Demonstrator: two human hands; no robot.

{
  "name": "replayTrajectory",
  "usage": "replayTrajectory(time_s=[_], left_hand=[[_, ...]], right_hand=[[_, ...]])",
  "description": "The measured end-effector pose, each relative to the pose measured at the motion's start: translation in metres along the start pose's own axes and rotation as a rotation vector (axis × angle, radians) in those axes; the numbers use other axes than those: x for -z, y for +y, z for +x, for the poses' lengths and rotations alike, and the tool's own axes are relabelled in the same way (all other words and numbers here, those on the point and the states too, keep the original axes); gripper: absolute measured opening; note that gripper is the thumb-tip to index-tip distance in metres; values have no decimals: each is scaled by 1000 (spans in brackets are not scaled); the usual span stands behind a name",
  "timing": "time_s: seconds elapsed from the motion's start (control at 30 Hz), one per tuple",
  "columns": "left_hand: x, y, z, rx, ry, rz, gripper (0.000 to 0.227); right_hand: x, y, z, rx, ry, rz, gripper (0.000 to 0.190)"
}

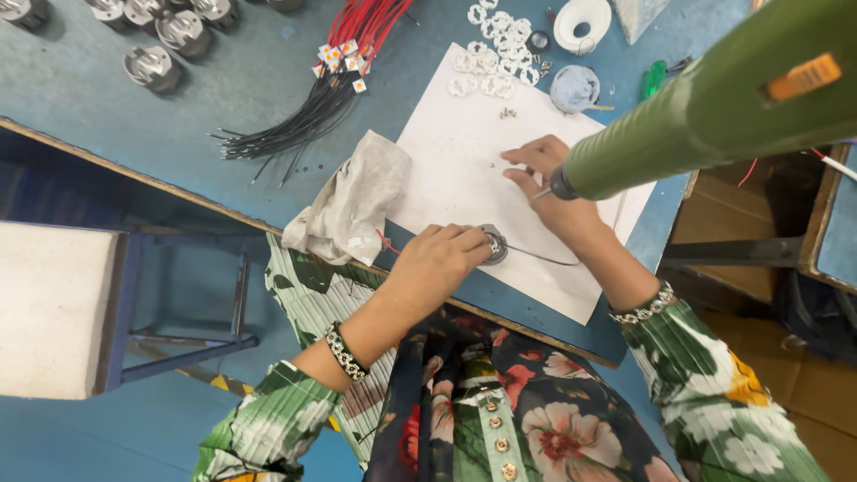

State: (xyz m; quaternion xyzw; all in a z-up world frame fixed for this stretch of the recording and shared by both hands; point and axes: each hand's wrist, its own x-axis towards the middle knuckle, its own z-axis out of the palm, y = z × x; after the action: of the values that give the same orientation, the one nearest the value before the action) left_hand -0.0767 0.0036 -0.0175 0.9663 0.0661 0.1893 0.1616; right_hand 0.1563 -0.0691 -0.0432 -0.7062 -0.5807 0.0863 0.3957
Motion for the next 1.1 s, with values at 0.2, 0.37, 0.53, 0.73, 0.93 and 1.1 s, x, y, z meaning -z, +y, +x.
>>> replayTrajectory(time_s=[0.2,0.37,0.53,0.73,0.93,1.1], left_hand=[[-3,1,-2,33,-18,13,21],[-1,2,-2,33,-22,31,20],[-1,0,-1,20,-4,19,20],[-1,2,-1,26,-2,17,19],[-4,2,-1,38,-12,30,17],[-4,2,-1,37,-1,27,16]], right_hand=[[-10,6,14,140,-20,-201,6],[13,34,-7,-168,26,321,12],[25,43,-47,-679,201,1081,18],[1,10,-66,-695,-14,1252,24],[-4,-5,-60,-750,17,1336,21],[-4,-4,-53,-713,27,1374,16]])
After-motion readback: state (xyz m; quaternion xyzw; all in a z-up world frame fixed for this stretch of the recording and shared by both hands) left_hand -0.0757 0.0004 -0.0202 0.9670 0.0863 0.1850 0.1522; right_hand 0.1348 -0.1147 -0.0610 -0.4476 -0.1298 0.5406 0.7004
